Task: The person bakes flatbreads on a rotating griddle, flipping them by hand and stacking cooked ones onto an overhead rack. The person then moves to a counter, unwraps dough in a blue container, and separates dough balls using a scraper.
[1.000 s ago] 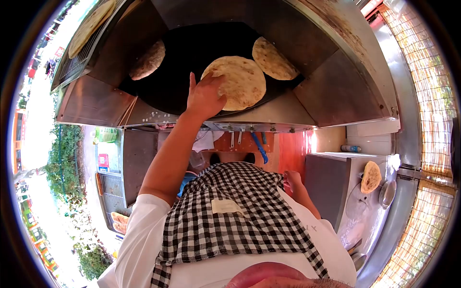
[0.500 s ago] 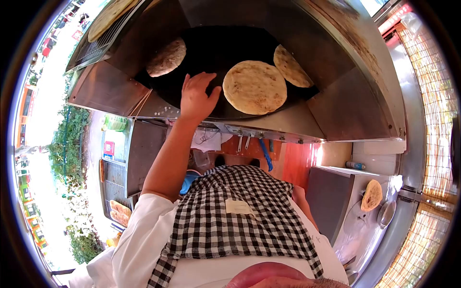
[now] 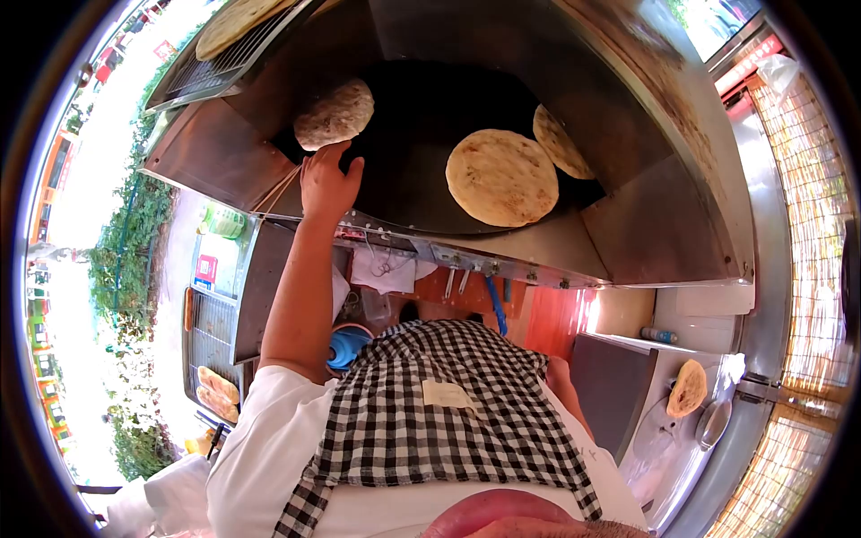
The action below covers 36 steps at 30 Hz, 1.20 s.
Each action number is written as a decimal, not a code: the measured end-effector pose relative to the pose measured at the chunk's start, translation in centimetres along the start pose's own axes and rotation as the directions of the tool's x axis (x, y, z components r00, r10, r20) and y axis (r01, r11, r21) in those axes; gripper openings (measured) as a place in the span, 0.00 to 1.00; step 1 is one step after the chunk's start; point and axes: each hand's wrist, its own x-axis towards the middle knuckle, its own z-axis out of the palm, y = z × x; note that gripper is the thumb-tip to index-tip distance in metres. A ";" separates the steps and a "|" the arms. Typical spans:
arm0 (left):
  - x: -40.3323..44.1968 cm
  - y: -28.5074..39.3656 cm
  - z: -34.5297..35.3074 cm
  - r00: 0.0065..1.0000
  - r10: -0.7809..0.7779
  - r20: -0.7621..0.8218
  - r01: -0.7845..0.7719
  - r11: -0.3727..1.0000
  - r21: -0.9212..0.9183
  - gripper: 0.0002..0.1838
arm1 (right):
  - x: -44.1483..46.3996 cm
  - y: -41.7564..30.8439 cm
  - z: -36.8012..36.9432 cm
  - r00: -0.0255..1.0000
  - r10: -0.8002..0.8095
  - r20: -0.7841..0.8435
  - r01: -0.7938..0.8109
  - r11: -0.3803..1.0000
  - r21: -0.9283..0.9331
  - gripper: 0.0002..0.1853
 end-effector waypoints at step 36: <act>2.0 2.0 3.0 0.962 0.244 0.119 -0.230 0.965 -0.125 0.15 | -3.3 4.1 3.8 0.989 -0.145 0.005 0.145 0.985 -0.094 0.11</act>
